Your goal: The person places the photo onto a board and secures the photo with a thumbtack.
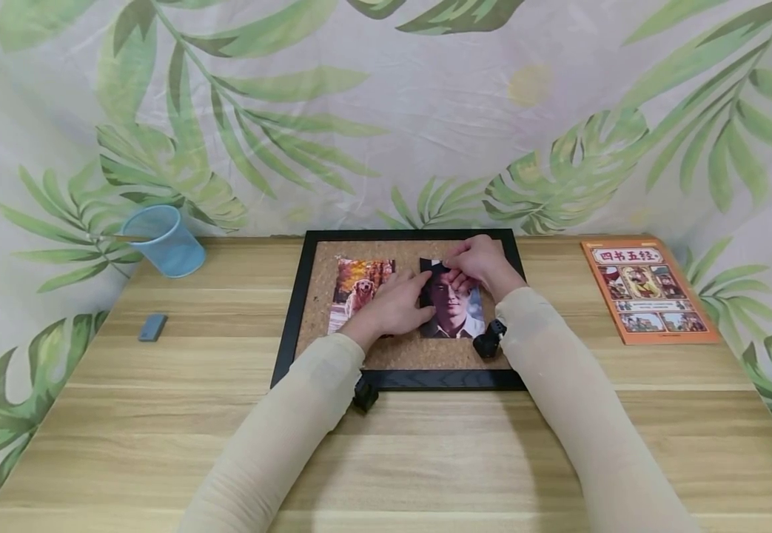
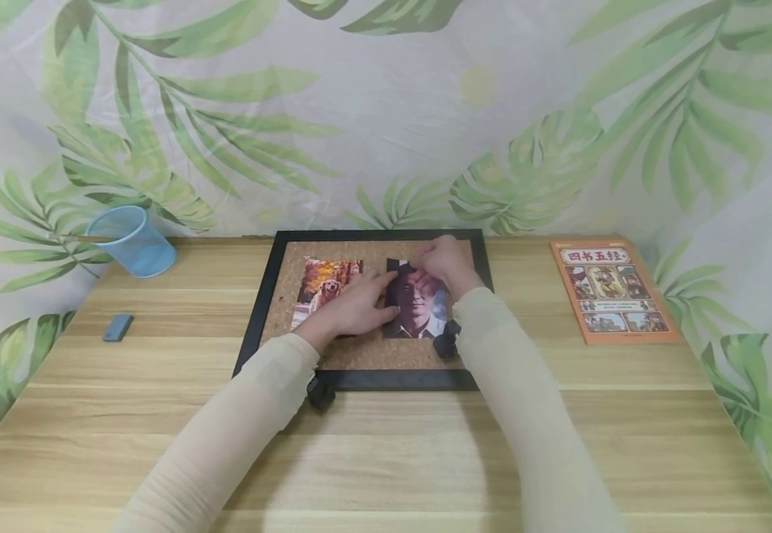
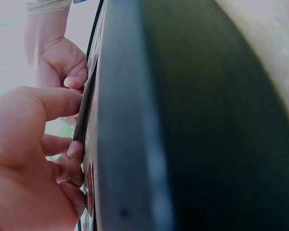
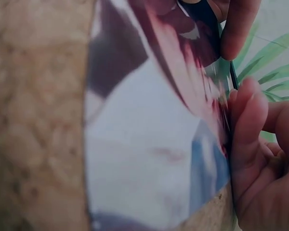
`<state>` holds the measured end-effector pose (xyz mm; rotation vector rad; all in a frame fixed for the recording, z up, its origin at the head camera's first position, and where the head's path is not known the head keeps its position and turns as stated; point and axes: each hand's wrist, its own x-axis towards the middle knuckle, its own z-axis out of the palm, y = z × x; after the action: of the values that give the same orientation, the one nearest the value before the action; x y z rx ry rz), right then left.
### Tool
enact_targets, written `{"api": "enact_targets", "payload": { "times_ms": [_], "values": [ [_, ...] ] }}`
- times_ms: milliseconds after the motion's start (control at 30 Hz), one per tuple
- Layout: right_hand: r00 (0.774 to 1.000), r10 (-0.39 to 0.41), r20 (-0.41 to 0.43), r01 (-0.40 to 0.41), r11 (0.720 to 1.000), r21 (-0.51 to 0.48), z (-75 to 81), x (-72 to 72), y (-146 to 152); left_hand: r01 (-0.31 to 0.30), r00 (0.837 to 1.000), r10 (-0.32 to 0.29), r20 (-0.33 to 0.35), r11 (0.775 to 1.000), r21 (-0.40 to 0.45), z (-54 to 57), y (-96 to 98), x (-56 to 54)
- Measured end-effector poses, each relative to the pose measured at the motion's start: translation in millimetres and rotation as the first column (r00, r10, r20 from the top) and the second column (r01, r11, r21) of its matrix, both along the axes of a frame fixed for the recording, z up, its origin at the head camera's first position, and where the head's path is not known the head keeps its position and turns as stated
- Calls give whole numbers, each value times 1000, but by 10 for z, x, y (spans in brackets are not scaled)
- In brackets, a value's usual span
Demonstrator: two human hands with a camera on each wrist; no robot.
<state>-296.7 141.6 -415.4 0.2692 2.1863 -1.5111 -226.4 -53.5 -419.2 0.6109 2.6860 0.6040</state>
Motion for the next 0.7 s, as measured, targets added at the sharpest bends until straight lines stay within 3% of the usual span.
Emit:
{"api": "enact_targets", "payload": {
  "times_ms": [267, 400, 567, 700],
  "values": [
    [1000, -8, 25, 8, 1000, -5, 13, -17, -14, -49, 999, 50, -8, 999, 8, 18, 22, 43],
    [1000, 8, 4, -8, 998, -58, 8, 35, 33, -45, 999, 45, -31, 999, 11, 8, 19, 46],
    [999, 41, -31, -46, 984, -173, 1, 120, 139, -60, 997, 64, -38, 994, 91, 7, -20, 42],
    [994, 62, -94, -78, 980, -183, 35, 200, 224, -76, 996, 84, -43, 984, 160, 39, -86, 47]
  ]
}}
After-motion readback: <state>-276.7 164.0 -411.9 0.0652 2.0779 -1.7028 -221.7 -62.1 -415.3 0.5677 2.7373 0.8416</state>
